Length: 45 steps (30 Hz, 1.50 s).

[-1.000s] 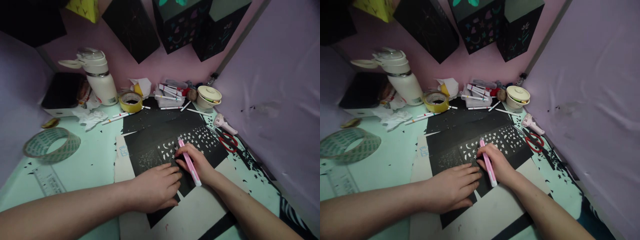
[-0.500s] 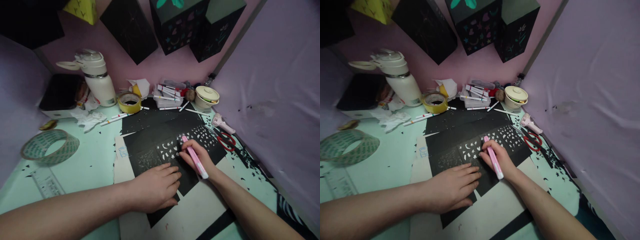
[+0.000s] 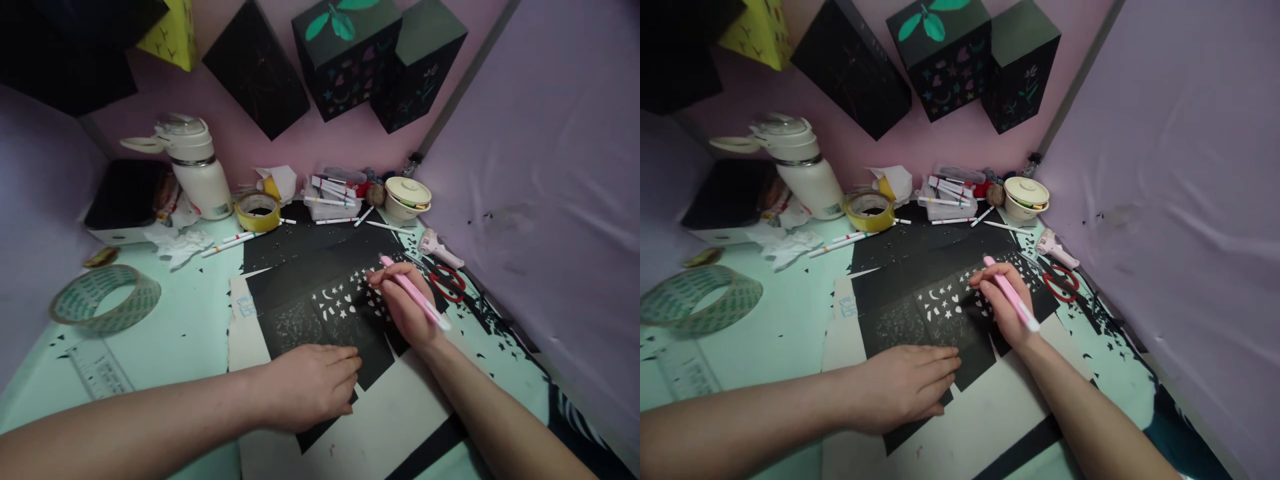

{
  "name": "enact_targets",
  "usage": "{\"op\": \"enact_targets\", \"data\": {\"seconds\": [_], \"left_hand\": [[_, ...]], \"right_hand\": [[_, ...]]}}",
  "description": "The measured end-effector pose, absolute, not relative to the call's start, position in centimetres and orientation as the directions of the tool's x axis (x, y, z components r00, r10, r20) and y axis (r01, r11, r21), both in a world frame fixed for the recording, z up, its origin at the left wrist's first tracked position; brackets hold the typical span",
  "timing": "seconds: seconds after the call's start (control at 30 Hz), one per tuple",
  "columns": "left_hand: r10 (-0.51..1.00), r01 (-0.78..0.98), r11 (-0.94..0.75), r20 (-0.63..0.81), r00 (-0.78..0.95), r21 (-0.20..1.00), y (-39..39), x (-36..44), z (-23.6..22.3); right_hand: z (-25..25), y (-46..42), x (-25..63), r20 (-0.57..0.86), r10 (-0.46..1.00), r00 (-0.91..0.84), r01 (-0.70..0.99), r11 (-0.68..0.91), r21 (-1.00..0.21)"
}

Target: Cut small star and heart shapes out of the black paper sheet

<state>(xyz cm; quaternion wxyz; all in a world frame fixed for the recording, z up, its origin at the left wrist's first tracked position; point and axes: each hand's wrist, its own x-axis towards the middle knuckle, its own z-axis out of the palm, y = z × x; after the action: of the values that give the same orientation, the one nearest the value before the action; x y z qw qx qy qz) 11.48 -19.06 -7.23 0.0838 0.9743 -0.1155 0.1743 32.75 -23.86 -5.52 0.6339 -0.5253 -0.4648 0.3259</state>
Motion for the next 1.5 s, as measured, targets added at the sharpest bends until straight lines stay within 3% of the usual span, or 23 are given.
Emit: {"op": "enact_targets", "data": {"seconds": [0.07, 0.13, 0.27, 0.33, 0.4, 0.47, 0.53, 0.57, 0.63, 0.7, 0.77, 0.9, 1.1, 1.27, 1.5], "left_hand": [[-0.195, -0.253, -0.959, 0.360, 0.912, 0.123, -19.0, 11.5, -7.3], [-0.195, -0.254, -0.959, 0.363, 0.911, 0.123, -19.0, 11.5, -7.4], [-0.198, -0.256, -0.960, 0.375, 0.906, 0.113, -19.0, 11.5, -7.4], [-0.201, -0.255, -0.962, 0.377, 0.904, 0.099, -19.0, 11.5, -7.3], [-0.205, -0.257, -0.962, 0.379, 0.902, 0.090, -19.0, 11.5, -7.3], [-0.210, -0.261, -0.961, 0.373, 0.904, 0.092, -19.0, 11.5, -7.4], [-0.211, -0.263, -0.960, 0.367, 0.906, 0.097, -19.0, 11.5, -7.4], [-0.210, -0.262, -0.960, 0.363, 0.908, 0.101, -19.0, 11.6, -7.5], [-0.206, -0.260, -0.960, 0.365, 0.908, 0.104, -19.0, 11.6, -7.5], [-0.211, -0.265, -0.959, 0.373, 0.904, 0.100, -19.0, 11.6, -7.5], [-0.220, -0.273, -0.958, 0.382, 0.897, 0.091, -19.0, 11.6, -7.4], [-0.178, -0.211, -0.977, 0.394, 0.902, 0.042, -19.0, 11.5, -7.0], [0.042, 0.049, -0.999, 0.378, 0.925, -0.008, -20.1, 11.0, -6.4], [0.224, 0.244, -0.968, 0.256, 0.940, -0.052, -21.9, 10.3, -6.8], [0.259, 0.276, -0.959, 0.211, 0.943, -0.059, -22.6, 10.3, -7.3]], "right_hand": [[-5.4, -23.8, 33.1, 0.076, 0.988, 0.136, -0.141, 0.096, -0.985], [-5.5, -23.8, 33.3, -0.012, 1.000, -0.012, -0.123, -0.014, -0.992], [-5.9, -23.5, 33.8, 0.184, 0.925, 0.333, 0.207, 0.118, -0.971], [-6.1, -23.3, 34.1, 0.207, 0.889, 0.410, 0.143, 0.161, -0.977], [-6.1, -23.4, 34.2, 0.136, 0.935, 0.326, -0.022, 0.152, -0.988], [-6.0, -23.7, 34.0, 0.048, 0.990, 0.131, -0.145, 0.067, -0.987], [-5.9, -23.8, 33.7, -0.020, 0.999, -0.051, -0.169, -0.028, -0.985], [-5.9, -23.8, 33.6, -0.025, 0.998, -0.056, -0.130, -0.032, -0.991], [-5.9, -23.6, 33.7, 0.060, 0.987, 0.148, 0.052, 0.053, -0.997], [-6.1, -23.2, 34.1, 0.243, 0.866, 0.437, 0.273, 0.130, -0.953], [-6.4, -22.9, 34.7, 0.300, 0.782, 0.546, 0.324, 0.134, -0.937], [-6.9, -22.8, 35.2, 0.228, 0.839, 0.493, 0.243, 0.119, -0.963], [-7.0, -23.3, 35.5, 0.247, 0.861, 0.445, 0.417, 0.045, -0.908], [-6.2, -23.6, 35.3, 0.214, 0.855, 0.472, 0.414, 0.000, -0.910], [-6.1, -24.0, 34.6, 0.200, 0.849, 0.490, 0.365, 0.009, -0.931]]}}
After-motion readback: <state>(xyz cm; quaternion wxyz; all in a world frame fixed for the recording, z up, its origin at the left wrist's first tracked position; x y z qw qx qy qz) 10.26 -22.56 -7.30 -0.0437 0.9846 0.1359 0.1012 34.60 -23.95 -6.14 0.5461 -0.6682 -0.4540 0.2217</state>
